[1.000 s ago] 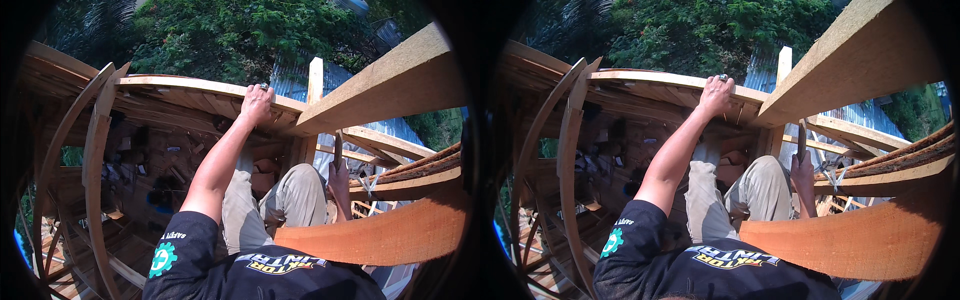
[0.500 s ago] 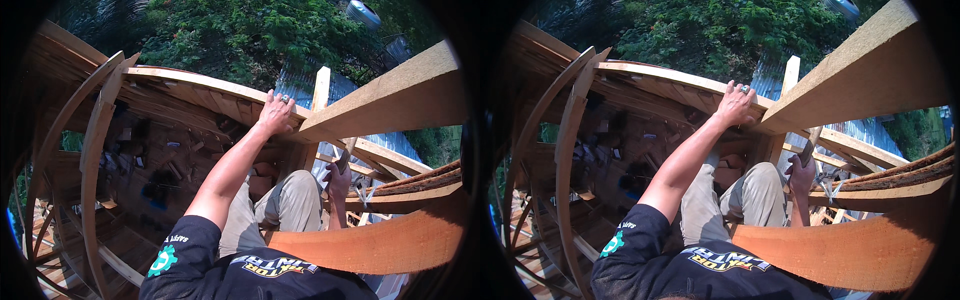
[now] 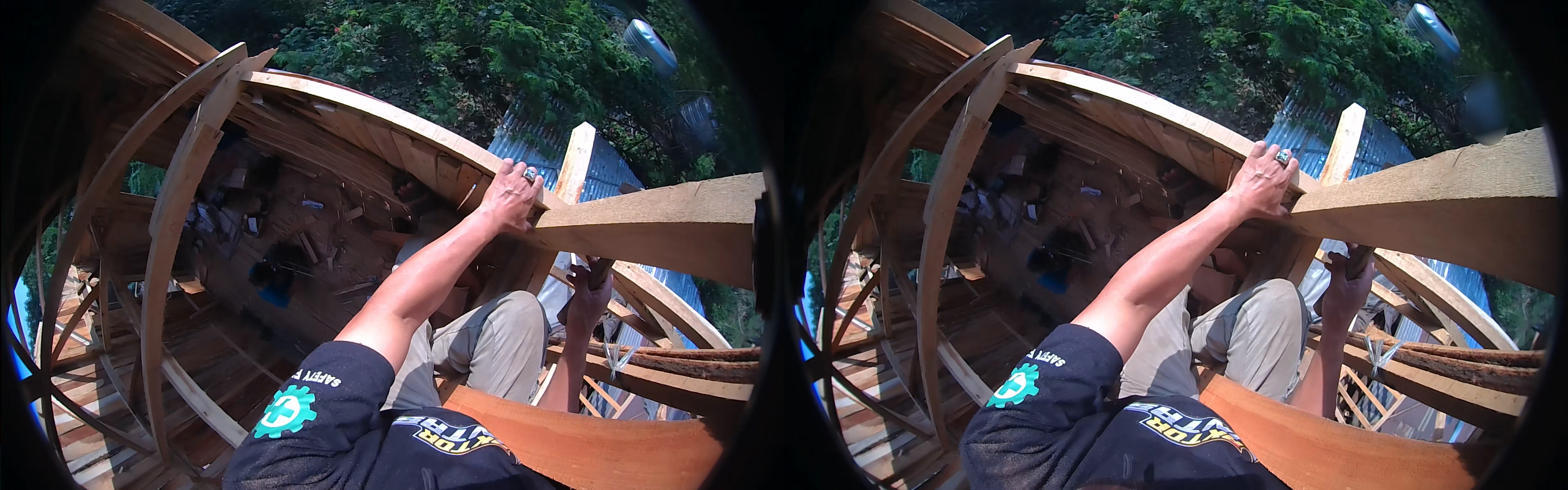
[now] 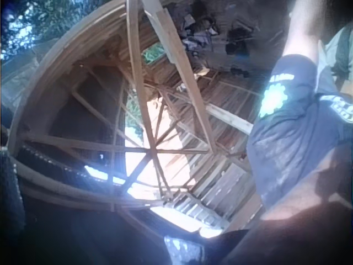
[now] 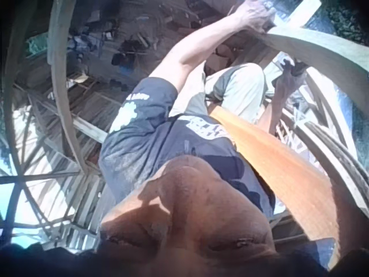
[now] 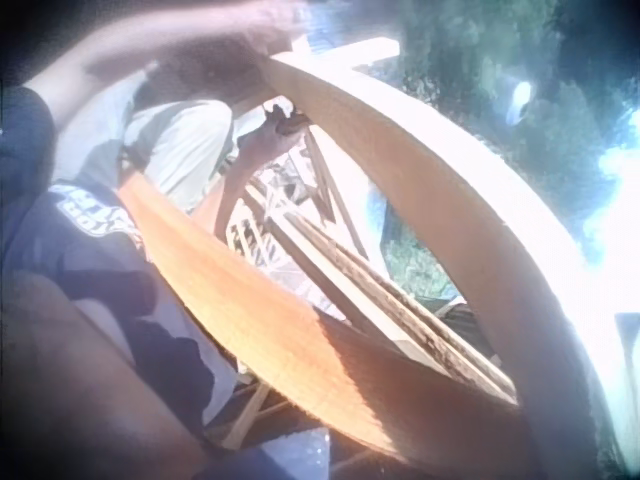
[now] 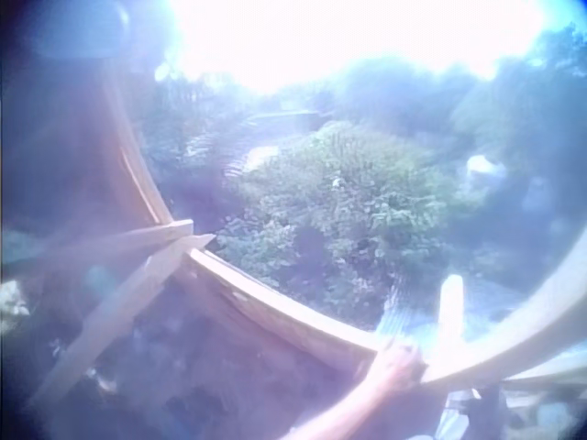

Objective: The person hammers nails into a wooden board to secure it to a curved wooden structure, alternating between positioning the board and striking nails with a hammer.

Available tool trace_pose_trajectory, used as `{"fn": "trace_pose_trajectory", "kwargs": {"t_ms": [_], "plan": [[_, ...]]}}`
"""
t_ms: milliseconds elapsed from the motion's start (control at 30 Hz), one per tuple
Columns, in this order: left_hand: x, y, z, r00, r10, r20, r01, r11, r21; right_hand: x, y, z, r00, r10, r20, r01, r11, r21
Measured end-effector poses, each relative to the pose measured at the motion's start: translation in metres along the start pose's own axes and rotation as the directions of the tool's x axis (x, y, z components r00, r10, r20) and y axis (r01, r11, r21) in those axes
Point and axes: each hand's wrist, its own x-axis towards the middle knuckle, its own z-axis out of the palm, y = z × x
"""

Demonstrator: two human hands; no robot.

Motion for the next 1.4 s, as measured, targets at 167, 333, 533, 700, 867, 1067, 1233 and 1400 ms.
{"fn": "trace_pose_trajectory", "kwargs": {"t_ms": [167, 333, 533, 700, 867, 1067, 1233, 1400], "plan": [[0.0, -0.006, 0.0, 0.999, -0.029, -0.037, 0.029, 1.0, -0.012, -0.025, -0.042, -0.023, 0.979, 0.204, 0.01, -0.186, 0.91, -0.37], [0.005, 0.003, -0.006, 0.999, -0.034, -0.026, 0.034, 0.999, -0.001, -0.037, -0.025, -0.037, 0.974, 0.209, 0.085, -0.116, 0.787, -0.606], [0.004, 0.001, 0.0, 1.0, -0.027, -0.011, 0.028, 0.999, 0.016, -0.052, -0.061, -0.038, 1.0, -0.021, -0.012, 0.012, 0.854, -0.52], [0.002, 0.008, -0.007, 1.0, -0.024, 0.007, 0.024, 1.0, -0.011, -0.05, -0.052, -0.037, 0.987, -0.144, -0.073, 0.079, 0.826, -0.558], [-0.005, 0.0, -0.005, 0.999, -0.023, 0.023, 0.023, 1.0, -0.01, -0.04, 0.005, -0.041, 0.986, 0.104, 0.131, 0.025, 0.682, -0.731], [-0.001, 0.001, 0.001, 0.997, -0.012, -0.076, 0.014, 1.0, 0.021, -0.036, -0.002, -0.043, 0.979, 0.189, 0.076, -0.116, 0.827, -0.55], [-0.011, -0.005, -0.001, 1.0, -0.014, 0.025, 0.014, 1.0, -0.006, -0.042, -0.037, -0.036, 0.982, 0.185, 0.029, -0.181, 0.977, -0.11], [-0.071, -0.033, -0.022, 0.966, -0.163, -0.199, 0.135, 0.98, -0.146, -0.018, -0.09, -0.021, 0.963, -0.267, -0.018, 0.268, 0.962, 0.06]]}}
